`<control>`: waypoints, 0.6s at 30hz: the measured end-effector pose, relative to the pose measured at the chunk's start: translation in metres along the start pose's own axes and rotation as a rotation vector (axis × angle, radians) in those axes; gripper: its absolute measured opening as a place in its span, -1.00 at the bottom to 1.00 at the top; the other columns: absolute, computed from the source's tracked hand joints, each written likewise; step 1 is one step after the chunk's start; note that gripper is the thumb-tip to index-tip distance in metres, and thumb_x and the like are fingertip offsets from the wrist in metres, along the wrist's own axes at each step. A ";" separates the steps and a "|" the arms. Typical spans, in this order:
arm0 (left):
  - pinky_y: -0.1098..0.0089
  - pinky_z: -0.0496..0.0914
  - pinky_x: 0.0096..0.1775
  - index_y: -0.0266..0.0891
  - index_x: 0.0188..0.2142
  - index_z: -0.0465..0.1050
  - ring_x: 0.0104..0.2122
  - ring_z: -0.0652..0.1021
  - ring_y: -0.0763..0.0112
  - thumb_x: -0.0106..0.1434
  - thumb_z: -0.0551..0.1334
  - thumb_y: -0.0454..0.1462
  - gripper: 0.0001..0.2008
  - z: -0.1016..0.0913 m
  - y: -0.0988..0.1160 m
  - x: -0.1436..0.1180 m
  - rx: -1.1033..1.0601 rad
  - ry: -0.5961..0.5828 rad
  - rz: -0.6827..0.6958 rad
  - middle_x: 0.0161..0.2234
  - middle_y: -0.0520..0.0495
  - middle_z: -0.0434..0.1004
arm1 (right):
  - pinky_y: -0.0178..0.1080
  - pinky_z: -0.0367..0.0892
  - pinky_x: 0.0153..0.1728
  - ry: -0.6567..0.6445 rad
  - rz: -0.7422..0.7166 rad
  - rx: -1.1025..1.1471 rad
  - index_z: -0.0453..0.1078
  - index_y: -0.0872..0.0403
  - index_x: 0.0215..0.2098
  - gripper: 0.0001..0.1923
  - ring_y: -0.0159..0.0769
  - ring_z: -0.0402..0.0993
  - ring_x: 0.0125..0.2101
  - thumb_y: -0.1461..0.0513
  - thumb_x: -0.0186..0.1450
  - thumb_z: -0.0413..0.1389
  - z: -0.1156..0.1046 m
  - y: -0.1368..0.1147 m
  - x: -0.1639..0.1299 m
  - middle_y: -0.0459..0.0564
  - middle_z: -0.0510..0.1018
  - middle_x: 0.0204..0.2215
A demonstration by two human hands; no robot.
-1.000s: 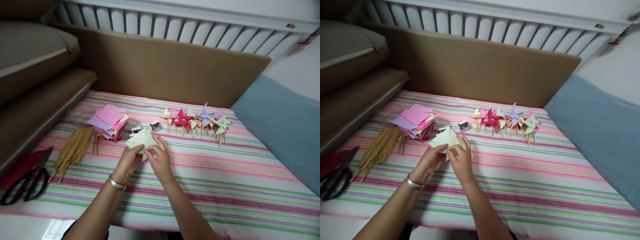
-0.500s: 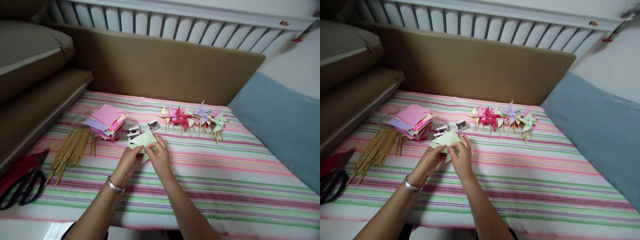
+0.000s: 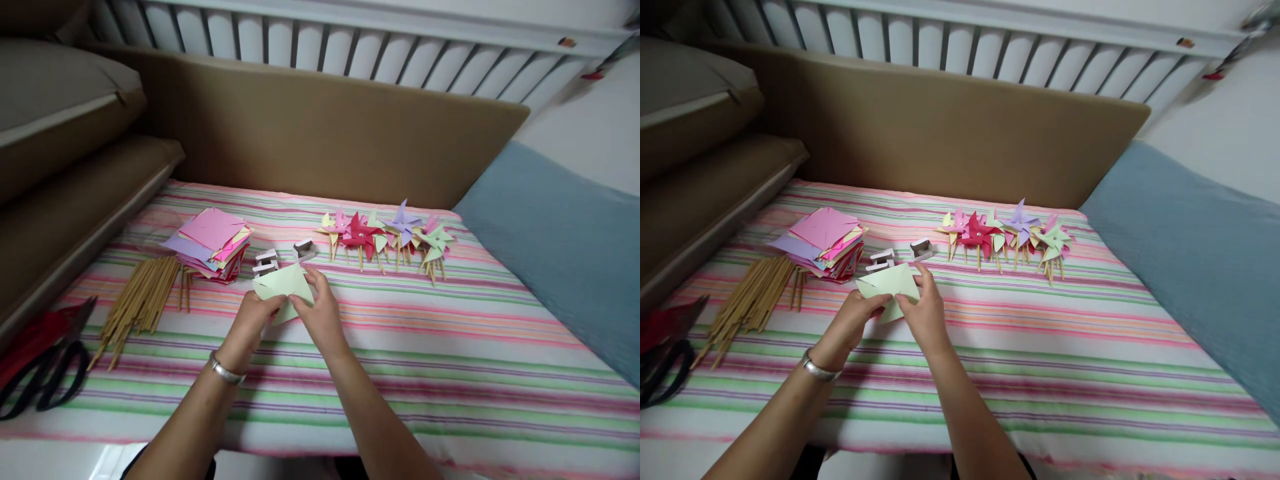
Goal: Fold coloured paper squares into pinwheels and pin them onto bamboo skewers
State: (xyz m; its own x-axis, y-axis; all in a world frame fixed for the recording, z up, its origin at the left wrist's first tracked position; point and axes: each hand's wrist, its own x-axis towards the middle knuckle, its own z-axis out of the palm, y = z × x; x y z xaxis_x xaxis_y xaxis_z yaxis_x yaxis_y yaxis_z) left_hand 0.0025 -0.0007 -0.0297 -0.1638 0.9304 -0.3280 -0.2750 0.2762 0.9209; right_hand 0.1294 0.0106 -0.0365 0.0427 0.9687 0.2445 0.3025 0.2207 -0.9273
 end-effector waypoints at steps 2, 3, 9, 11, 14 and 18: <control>0.44 0.28 -0.48 -0.35 -0.40 0.54 -0.54 0.45 0.42 -0.16 0.33 -0.33 -0.76 -0.002 0.003 0.001 0.035 0.005 -0.035 -0.53 -0.04 0.54 | -0.13 0.33 -0.16 -0.104 0.122 0.162 0.08 -0.03 0.16 -0.26 -0.23 0.45 -0.23 0.29 0.03 0.19 -0.005 0.000 0.004 -0.04 0.52 -0.26; 0.44 0.29 -0.47 -0.36 -0.41 0.54 -0.53 0.46 0.41 -0.17 0.32 -0.35 -0.76 -0.002 0.005 0.001 0.043 -0.001 -0.051 -0.52 -0.05 0.55 | -0.17 0.36 -0.23 -0.152 0.186 0.245 0.03 -0.03 0.20 -0.21 -0.26 0.47 -0.31 0.29 0.03 0.19 -0.009 0.000 0.006 -0.08 0.53 -0.34; 0.46 0.28 -0.48 -0.32 -0.39 0.57 -0.54 0.46 0.42 -0.19 0.30 -0.42 -0.72 -0.001 0.010 -0.002 0.092 -0.084 -0.079 -0.51 -0.04 0.58 | -0.28 0.39 -0.44 -0.275 0.427 0.506 0.01 -0.02 0.21 -0.13 -0.31 0.49 -0.46 0.32 -0.02 0.23 -0.018 -0.006 0.009 -0.17 0.54 -0.48; 0.47 0.26 -0.51 -0.31 -0.41 0.57 -0.57 0.44 0.45 -0.19 0.30 -0.43 -0.75 0.000 0.009 -0.002 0.109 -0.111 -0.073 -0.54 -0.02 0.57 | -0.25 0.42 -0.39 -0.272 0.437 0.520 0.09 -0.03 0.17 -0.15 -0.27 0.51 -0.39 0.35 -0.06 0.24 -0.017 -0.006 0.008 -0.13 0.57 -0.40; 0.47 0.26 -0.50 -0.31 -0.46 0.56 -0.58 0.44 0.47 -0.18 0.32 -0.41 -0.81 -0.001 0.006 -0.001 0.067 -0.141 -0.070 -0.56 -0.02 0.55 | -0.23 0.43 -0.29 -0.237 0.396 0.505 0.18 -0.02 0.11 -0.21 -0.24 0.51 -0.26 0.37 -0.09 0.24 -0.014 -0.004 0.007 -0.08 0.57 -0.24; 0.46 0.28 -0.49 -0.32 -0.48 0.55 -0.59 0.45 0.47 -0.16 0.39 -0.29 -0.81 -0.002 0.002 0.000 -0.047 -0.157 -0.102 -0.56 -0.06 0.56 | -0.17 0.43 -0.25 -0.173 0.384 0.549 0.15 0.00 0.13 -0.23 -0.19 0.50 -0.20 0.32 -0.04 0.23 -0.008 0.001 0.006 -0.02 0.54 -0.14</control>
State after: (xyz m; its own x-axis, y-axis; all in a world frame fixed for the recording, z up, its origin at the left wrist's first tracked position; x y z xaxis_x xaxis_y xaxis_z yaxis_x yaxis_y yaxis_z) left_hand 0.0003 -0.0010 -0.0283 0.0159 0.9252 -0.3790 -0.3271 0.3630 0.8725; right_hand 0.1379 0.0153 -0.0335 -0.1157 0.9838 -0.1366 -0.2316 -0.1605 -0.9595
